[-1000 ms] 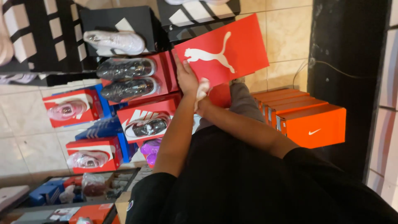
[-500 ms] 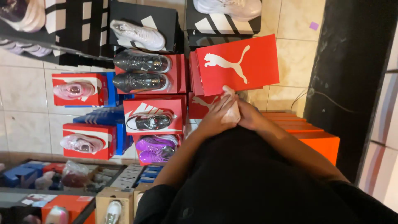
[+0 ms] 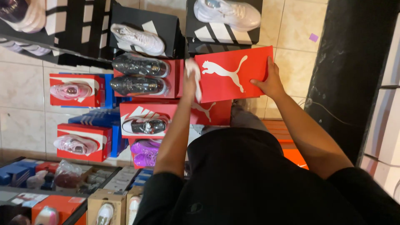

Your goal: Cleaning, inspecting, and organizing shoeboxes in a warehouse setting using a cloth

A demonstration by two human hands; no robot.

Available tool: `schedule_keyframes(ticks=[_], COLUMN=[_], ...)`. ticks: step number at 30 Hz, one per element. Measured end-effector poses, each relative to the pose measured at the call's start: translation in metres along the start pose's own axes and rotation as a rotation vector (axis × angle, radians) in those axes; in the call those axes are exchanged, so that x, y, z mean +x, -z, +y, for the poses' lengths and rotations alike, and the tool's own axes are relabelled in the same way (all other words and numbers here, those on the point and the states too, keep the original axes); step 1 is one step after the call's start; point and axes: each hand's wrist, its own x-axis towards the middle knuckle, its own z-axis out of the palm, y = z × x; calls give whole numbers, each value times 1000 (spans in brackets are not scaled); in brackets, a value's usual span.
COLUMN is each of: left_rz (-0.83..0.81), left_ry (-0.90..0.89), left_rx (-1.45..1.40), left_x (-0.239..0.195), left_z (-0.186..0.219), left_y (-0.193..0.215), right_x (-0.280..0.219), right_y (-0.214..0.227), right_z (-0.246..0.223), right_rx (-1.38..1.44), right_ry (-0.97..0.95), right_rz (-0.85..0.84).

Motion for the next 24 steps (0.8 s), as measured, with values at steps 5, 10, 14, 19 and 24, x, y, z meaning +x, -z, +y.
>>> schedule_keyframes(ticks=[5, 10, 14, 19, 24], left_rz=[-15, 36, 30, 248, 345], left_ry=[-19, 123, 143, 167, -111], left_rx=[44, 70, 116, 66, -95], left_x=[13, -65, -76, -89, -96], left_z=[26, -7, -51, -31, 44], left_y=[-14, 5, 44, 85, 61], right_x=[2, -5, -1, -38, -25], right_y=[-7, -3, -14, 0, 47], right_z=[14, -4, 11, -4, 7], right_rx=[10, -52, -21, -97, 99], right_ry=[-31, -83, -74, -75, -139], right_rz=[-9, 9, 9, -195, -233])
